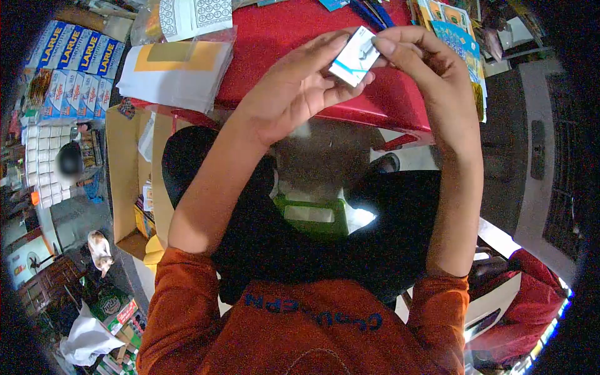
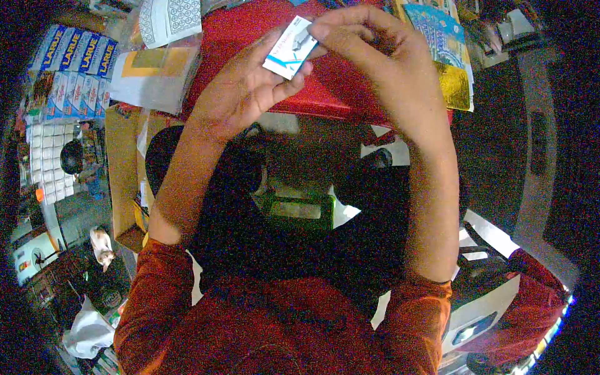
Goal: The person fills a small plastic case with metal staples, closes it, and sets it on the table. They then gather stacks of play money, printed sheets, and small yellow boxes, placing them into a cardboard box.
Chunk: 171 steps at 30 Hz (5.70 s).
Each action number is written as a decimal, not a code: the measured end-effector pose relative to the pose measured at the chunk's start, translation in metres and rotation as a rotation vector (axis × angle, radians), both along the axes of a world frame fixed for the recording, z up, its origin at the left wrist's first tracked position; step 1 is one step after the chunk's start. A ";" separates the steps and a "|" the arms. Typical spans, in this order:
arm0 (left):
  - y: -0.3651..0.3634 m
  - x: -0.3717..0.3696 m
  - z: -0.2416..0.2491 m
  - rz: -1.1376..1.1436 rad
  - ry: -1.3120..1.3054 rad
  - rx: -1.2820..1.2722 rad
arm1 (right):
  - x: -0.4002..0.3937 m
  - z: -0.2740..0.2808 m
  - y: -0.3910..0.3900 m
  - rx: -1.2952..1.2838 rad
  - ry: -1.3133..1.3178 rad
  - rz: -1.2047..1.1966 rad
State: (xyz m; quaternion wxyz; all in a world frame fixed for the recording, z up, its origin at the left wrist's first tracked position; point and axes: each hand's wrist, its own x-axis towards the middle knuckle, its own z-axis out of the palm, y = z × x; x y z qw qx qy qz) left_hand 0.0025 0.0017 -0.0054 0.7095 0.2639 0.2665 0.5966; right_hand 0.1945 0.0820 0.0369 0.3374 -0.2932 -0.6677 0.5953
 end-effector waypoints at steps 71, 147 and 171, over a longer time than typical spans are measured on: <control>0.005 -0.011 0.003 0.537 0.799 0.475 | 0.002 0.005 -0.005 0.112 -0.113 0.066; -0.025 -0.025 -0.002 0.514 1.234 0.801 | -0.291 -0.009 0.259 1.235 -0.902 0.303; 0.025 -0.017 0.011 0.425 1.003 0.326 | 0.034 0.037 0.110 0.749 -0.598 -0.356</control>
